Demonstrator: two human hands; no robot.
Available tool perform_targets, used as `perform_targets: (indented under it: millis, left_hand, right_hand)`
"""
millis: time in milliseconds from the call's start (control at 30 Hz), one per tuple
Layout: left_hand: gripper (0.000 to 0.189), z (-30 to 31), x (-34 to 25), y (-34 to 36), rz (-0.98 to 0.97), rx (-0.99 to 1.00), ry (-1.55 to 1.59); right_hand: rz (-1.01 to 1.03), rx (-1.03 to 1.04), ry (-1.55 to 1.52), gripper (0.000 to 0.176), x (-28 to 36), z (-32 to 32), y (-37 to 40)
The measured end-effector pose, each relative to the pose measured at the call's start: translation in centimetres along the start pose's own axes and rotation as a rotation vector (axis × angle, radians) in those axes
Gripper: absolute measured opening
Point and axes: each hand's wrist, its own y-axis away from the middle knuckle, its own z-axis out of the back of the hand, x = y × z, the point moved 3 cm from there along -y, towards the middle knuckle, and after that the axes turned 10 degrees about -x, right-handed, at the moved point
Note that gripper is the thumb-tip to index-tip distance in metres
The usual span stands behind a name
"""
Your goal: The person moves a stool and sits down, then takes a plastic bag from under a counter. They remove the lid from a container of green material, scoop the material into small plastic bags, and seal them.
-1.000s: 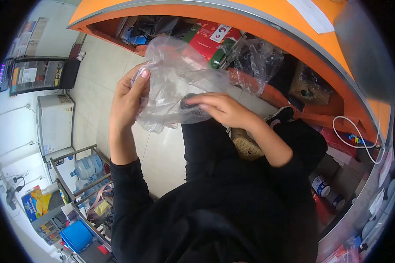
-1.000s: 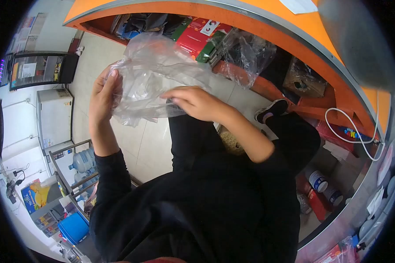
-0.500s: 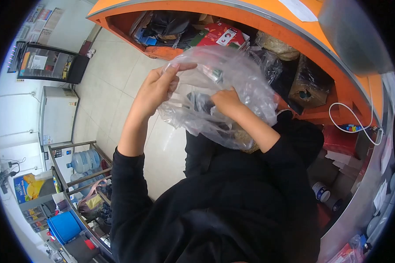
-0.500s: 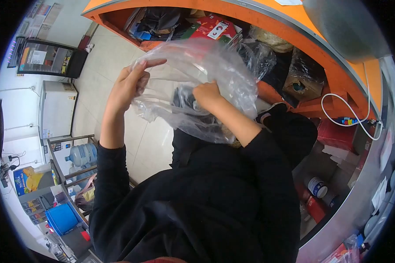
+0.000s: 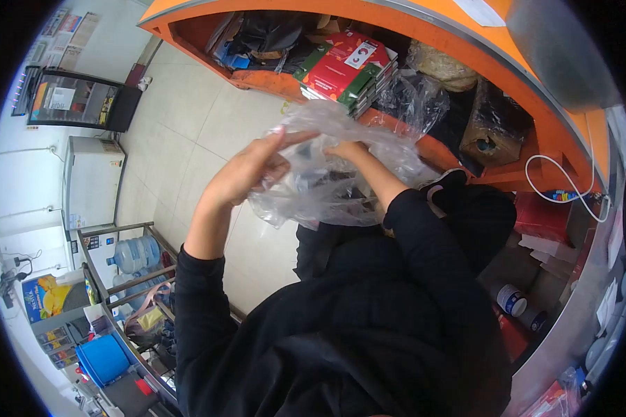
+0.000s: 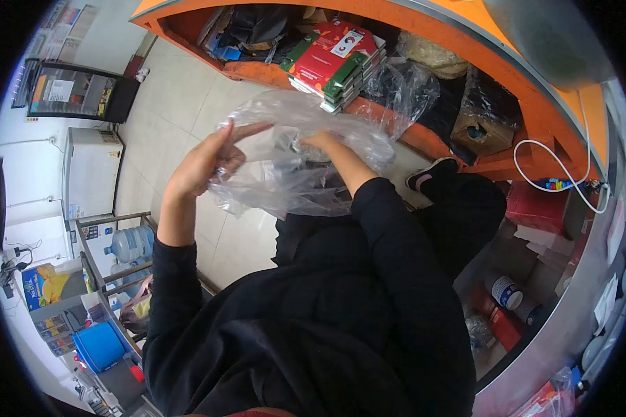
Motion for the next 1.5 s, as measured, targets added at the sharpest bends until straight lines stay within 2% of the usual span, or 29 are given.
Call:
perform_targets:
  millis: [67,133,200,267,333,367,433,500,567,633,667,700,767,900,1000,1133,1300,1400,1500]
  left_hand:
    - [0.062,1.7,1.2,-0.2,0.027,-0.115,-0.013]
    - [0.065,3.2,2.3,-0.8,0.022,-0.254,-0.058]
    - [0.062,5.1,3.9,-2.9,0.026,-0.475,-0.114]
    - [0.057,7.5,6.4,-6.0,0.042,-0.641,-0.182]
    - [0.049,10.8,9.7,-9.7,0.076,-0.763,-0.274]
    - [0.046,12.2,10.8,-11.1,-0.028,-0.83,-0.346]
    - [0.04,14.5,11.9,-13.5,-0.237,-0.974,-0.483]
    - [0.035,15.4,10.5,-13.7,-0.291,-1.106,-0.465]
    - [0.033,16.1,8.4,-13.2,-0.323,-1.236,-0.35]
    - [0.029,15.7,5.7,-12.2,-0.31,-1.319,-0.303]
    - [0.027,15.8,5.0,-12.0,-0.31,-1.363,-0.282]
    - [0.026,16.1,5.4,-12.0,-0.324,-1.338,-0.235]
    - [0.024,16.0,6.5,-11.8,-0.356,-1.281,-0.153]
    - [0.023,16.6,9.9,-10.9,-0.16,-1.264,-0.101]
    - [0.023,17.0,12.3,-11.5,-0.134,-1.288,0.073]
    - [0.024,17.5,13.3,-12.9,-0.114,-1.284,0.154]
    - [0.027,17.2,10.8,-15.3,-0.121,-1.208,0.219]
    - [0.032,16.0,9.6,-16.5,-0.173,-1.163,0.304]
    - [0.039,14.1,9.6,-18.0,-0.265,-1.119,0.288]
  right_hand:
    - [-0.021,0.101,0.013,0.036,0.7,-1.6,1.5]
    - [0.014,0.055,0.039,0.033,0.8,-3.5,1.6]
    - [0.419,-0.238,0.134,0.027,2.8,-4.0,2.7]
    - [0.842,-0.37,0.216,0.014,7.0,0.2,7.7]
    - [0.797,-0.434,0.06,0.015,8.6,5.4,10.7]
    - [0.777,-0.462,-0.023,0.016,8.5,7.3,11.1]
    - [0.781,-0.763,-0.306,0.02,5.6,11.7,10.5]
    - [0.384,-0.959,-0.516,0.021,0.6,14.4,8.0]
    - [-0.032,-0.774,-0.737,0.022,-8.4,13.9,2.2]
    - [-0.156,-0.587,-0.051,0.026,-16.7,10.7,-2.6]
    - [-0.251,-0.461,-0.027,0.031,-20.1,8.9,-5.3]
    - [-0.348,-0.334,0.0,0.036,-22.7,7.3,-7.6]
    - [-0.389,-0.465,0.114,0.035,-25.2,6.6,-11.4]
    - [-0.389,-0.733,0.234,0.041,-32.5,4.0,-19.2]
    - [-0.418,-0.737,0.216,0.039,-33.9,4.3,-23.3]
    - [-0.395,-0.681,0.228,0.037,-34.7,4.9,-25.5]
    - [-0.242,-0.607,0.265,0.035,-33.6,5.9,-20.8]
    - [-0.161,-0.518,0.278,0.035,-33.1,5.5,-13.4]
    - [-0.218,-0.349,0.258,0.035,-32.0,4.0,-5.3]
